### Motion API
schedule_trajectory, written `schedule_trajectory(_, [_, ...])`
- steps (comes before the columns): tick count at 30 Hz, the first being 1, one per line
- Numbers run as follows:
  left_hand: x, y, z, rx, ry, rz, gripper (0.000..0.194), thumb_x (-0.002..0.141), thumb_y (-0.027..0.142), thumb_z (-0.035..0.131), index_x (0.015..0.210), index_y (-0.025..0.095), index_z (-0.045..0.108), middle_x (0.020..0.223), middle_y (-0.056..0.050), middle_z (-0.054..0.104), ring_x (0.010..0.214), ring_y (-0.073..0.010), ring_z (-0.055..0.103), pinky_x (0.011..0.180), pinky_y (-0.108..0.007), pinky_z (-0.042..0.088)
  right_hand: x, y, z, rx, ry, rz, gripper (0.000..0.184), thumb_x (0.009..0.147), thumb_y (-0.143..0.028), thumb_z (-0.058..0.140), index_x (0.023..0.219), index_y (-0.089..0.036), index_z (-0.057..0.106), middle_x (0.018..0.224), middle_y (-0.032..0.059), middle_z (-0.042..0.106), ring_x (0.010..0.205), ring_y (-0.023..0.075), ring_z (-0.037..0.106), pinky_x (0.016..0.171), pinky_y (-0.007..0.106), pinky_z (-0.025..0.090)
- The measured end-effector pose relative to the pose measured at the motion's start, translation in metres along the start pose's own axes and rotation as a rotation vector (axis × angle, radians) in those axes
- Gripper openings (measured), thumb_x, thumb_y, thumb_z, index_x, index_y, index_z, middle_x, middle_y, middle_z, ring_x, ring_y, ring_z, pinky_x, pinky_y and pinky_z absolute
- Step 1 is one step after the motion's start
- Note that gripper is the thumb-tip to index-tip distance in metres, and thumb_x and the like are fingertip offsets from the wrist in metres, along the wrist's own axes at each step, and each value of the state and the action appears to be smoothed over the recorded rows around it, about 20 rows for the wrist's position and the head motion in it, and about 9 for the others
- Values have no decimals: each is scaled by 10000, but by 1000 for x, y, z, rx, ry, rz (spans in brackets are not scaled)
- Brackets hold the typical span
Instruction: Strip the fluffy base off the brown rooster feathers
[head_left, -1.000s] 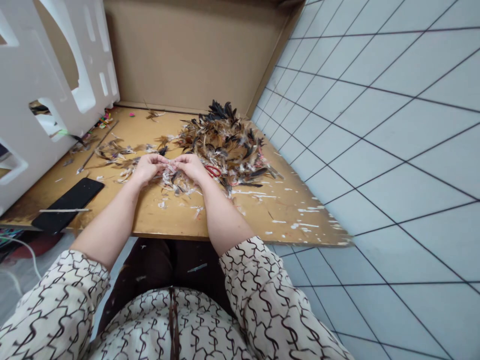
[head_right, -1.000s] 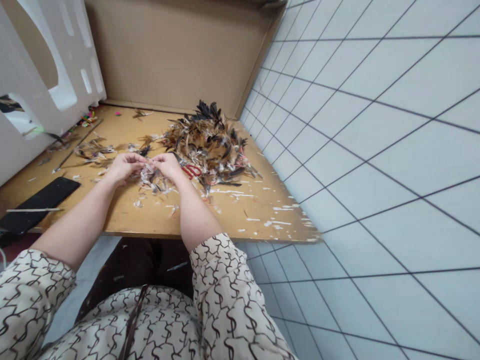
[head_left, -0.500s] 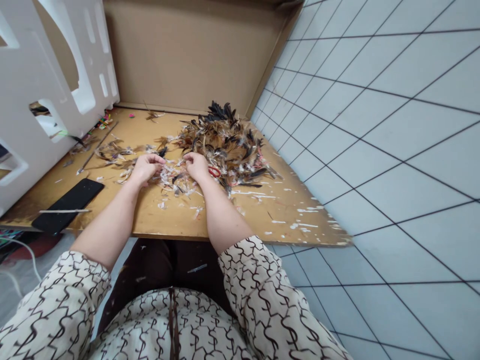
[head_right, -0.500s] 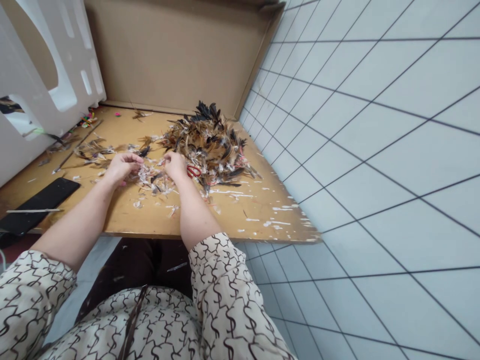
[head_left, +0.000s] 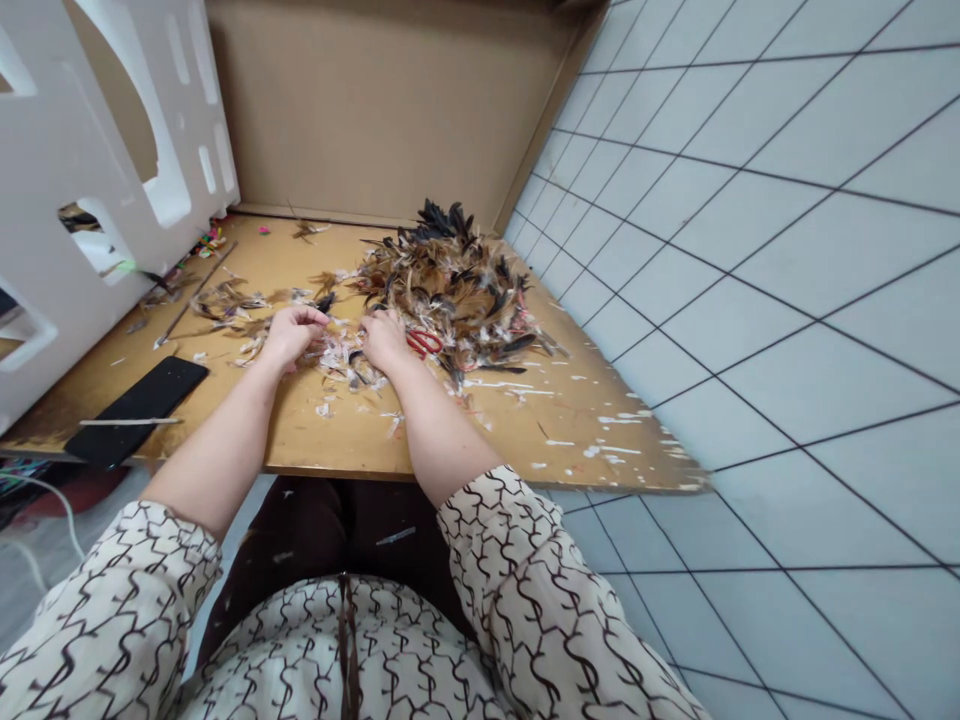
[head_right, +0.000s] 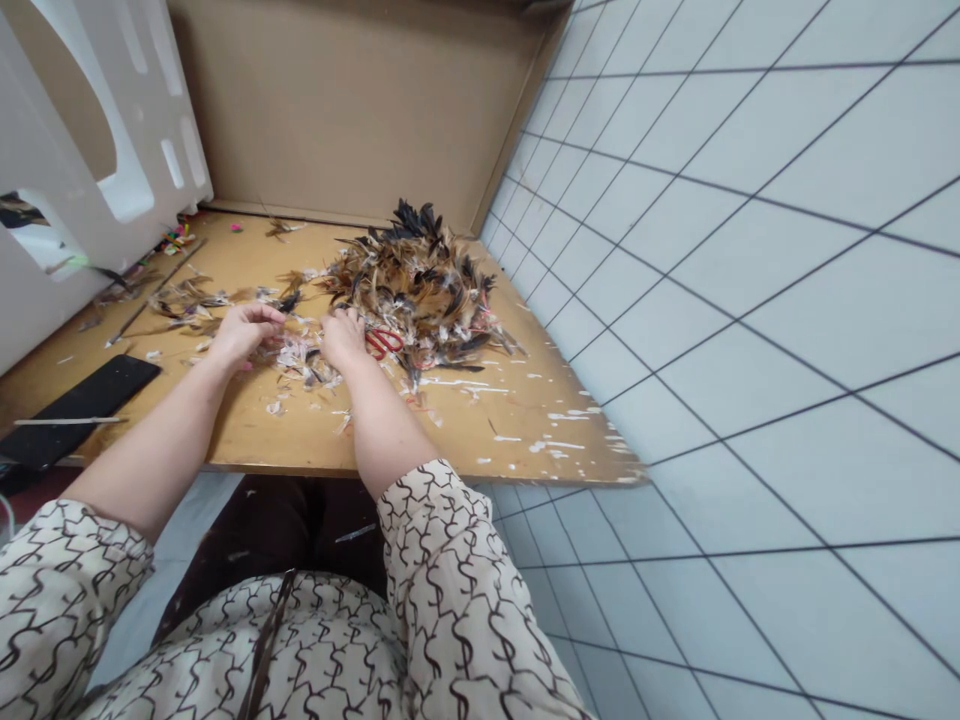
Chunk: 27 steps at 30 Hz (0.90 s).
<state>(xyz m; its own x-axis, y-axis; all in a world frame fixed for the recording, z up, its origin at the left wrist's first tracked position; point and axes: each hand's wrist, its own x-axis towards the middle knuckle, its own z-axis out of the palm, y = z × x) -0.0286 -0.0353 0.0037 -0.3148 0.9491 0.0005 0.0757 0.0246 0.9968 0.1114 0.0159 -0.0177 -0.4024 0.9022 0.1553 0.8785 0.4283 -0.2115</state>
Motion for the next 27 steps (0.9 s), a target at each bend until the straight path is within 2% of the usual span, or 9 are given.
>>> schedule_trajectory(5, [0,2,0,5,29,-3,107,478,74,560,532,165,572,424,56,505,387,-75,428,464,-219,397,-1,-2,-3,30,-10,46,297,789,-111,421,973,-146,652,1100,131,578,1100,268,430,922,373,351])
schedule_trajectory(13, [1,1,-1,7,9,10,99,480,81,572,539,160,577,455,46,526,392,-72,423,464,-223,379,-2,-2,-6,30,-22,41,268,783,-108,434,943,-151,646,1093,136,576,1105,274,436,924,386,357])
schedule_trajectory(18, [7,-5,-3,-15,1,10,110,468,100,598,554,161,568,461,45,519,414,-91,471,465,-225,373,-2,-2,-7,26,-41,49,299,764,-55,409,936,-132,641,1094,151,571,1102,266,435,911,384,363])
schedule_trajectory(27, [12,-12,1,25,13,52,115,491,101,615,579,159,569,455,61,515,420,-69,441,481,-201,374,1,-5,-5,122,3,-13,272,784,-102,427,966,-168,616,1021,90,623,1015,227,496,870,339,394])
